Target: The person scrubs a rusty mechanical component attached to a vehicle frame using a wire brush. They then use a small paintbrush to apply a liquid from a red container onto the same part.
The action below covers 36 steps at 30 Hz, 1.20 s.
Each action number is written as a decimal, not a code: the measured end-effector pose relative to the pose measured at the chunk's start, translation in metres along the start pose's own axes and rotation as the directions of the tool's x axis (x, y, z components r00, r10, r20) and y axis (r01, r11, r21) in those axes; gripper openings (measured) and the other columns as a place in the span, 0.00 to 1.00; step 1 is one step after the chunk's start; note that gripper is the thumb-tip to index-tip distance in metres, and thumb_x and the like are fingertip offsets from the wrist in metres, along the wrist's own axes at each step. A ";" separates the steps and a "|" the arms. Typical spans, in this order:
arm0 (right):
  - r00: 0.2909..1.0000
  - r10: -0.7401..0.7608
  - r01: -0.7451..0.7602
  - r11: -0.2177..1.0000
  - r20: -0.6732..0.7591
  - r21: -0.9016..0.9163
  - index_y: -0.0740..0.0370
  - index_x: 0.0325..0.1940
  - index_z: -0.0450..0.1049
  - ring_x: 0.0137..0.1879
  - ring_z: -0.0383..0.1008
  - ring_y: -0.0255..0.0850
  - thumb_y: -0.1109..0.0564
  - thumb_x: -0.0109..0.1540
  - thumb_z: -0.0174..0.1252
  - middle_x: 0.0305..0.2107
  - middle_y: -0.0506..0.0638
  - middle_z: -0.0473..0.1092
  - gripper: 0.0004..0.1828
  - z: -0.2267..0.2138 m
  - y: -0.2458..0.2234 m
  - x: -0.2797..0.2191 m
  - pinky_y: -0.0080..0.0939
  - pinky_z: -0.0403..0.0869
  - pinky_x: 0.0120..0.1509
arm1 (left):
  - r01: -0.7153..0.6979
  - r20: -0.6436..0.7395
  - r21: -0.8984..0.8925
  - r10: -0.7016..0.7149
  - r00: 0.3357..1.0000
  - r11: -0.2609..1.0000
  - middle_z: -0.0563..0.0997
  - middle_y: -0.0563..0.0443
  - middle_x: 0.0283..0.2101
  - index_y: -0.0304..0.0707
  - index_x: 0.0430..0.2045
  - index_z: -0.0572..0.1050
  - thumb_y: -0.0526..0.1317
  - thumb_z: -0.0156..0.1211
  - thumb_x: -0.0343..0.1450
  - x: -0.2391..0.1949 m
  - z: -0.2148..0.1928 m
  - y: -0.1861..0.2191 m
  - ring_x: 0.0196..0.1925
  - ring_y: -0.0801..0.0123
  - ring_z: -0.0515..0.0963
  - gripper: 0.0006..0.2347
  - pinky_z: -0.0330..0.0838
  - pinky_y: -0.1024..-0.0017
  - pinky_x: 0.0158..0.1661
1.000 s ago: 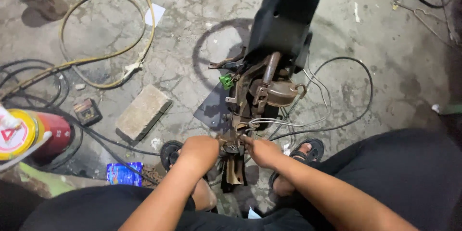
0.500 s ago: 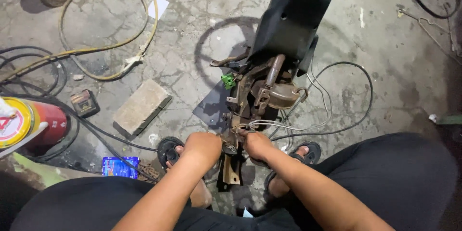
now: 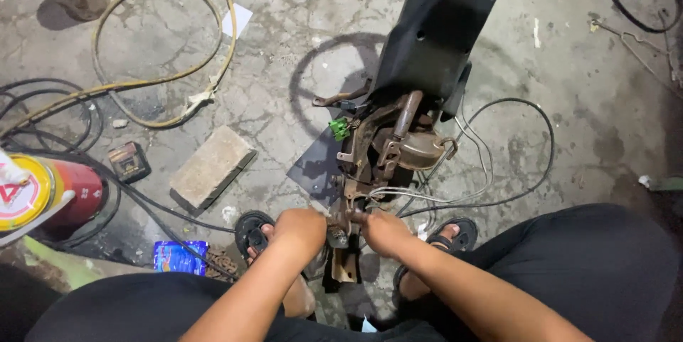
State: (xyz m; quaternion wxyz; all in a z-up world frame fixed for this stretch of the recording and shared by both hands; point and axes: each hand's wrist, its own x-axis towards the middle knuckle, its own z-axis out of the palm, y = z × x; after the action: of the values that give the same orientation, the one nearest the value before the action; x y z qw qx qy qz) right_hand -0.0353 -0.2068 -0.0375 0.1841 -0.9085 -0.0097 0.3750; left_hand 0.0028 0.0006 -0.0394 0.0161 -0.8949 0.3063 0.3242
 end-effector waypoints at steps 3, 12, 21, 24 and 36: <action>0.996 -0.024 0.026 0.999 0.086 -0.026 0.48 0.67 0.71 0.46 0.80 0.63 0.56 0.68 0.42 0.36 0.67 0.77 0.24 -0.052 -0.046 -0.051 0.59 0.78 0.49 | -0.024 -0.028 0.080 0.026 0.999 0.996 0.83 0.42 0.27 0.38 0.25 0.83 0.31 0.53 0.68 0.024 0.054 -0.006 0.31 0.50 0.85 0.09 0.73 0.40 0.20; 0.999 -0.027 0.026 0.999 -0.039 -0.043 0.53 0.57 0.77 0.41 0.83 0.55 0.53 0.67 0.45 0.32 0.60 0.79 0.19 0.077 0.007 0.017 0.56 0.80 0.43 | -0.006 -0.040 0.104 0.011 0.999 0.995 0.84 0.44 0.28 0.36 0.27 0.83 0.28 0.56 0.67 0.019 0.058 0.008 0.32 0.52 0.85 0.08 0.74 0.45 0.22; 0.982 0.137 -0.107 0.972 -0.130 0.210 0.69 0.48 0.80 0.46 0.82 0.61 0.50 0.70 0.43 0.32 0.67 0.78 0.24 0.098 0.009 0.064 0.59 0.79 0.47 | -0.002 0.018 0.108 0.000 1.000 0.994 0.83 0.44 0.30 0.35 0.28 0.82 0.28 0.55 0.68 0.012 0.074 0.006 0.34 0.54 0.83 0.08 0.74 0.54 0.25; 0.998 0.035 -0.035 0.999 -0.050 -0.007 0.64 0.69 0.65 0.46 0.83 0.58 0.56 0.70 0.41 0.37 0.67 0.79 0.23 0.013 -0.046 -0.014 0.57 0.81 0.48 | 0.034 0.009 0.092 -0.035 0.999 0.995 0.84 0.46 0.30 0.36 0.28 0.83 0.28 0.55 0.68 0.006 0.063 0.009 0.35 0.56 0.84 0.08 0.75 0.53 0.25; 0.988 -0.102 0.115 0.988 0.115 -0.108 0.63 0.51 0.80 0.46 0.81 0.62 0.52 0.63 0.56 0.34 0.67 0.77 0.17 0.055 0.004 0.008 0.62 0.79 0.47 | 0.037 0.018 0.092 -0.039 0.999 0.995 0.84 0.46 0.30 0.38 0.27 0.83 0.30 0.56 0.69 0.002 0.058 0.008 0.35 0.56 0.84 0.07 0.77 0.50 0.27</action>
State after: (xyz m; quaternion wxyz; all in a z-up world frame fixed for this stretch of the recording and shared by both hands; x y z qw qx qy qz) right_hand -0.0675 -0.1917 -0.0803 0.1512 -0.8938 -0.0906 0.4123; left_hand -0.0337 0.0063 -0.0851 0.0662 -0.8956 0.3035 0.3185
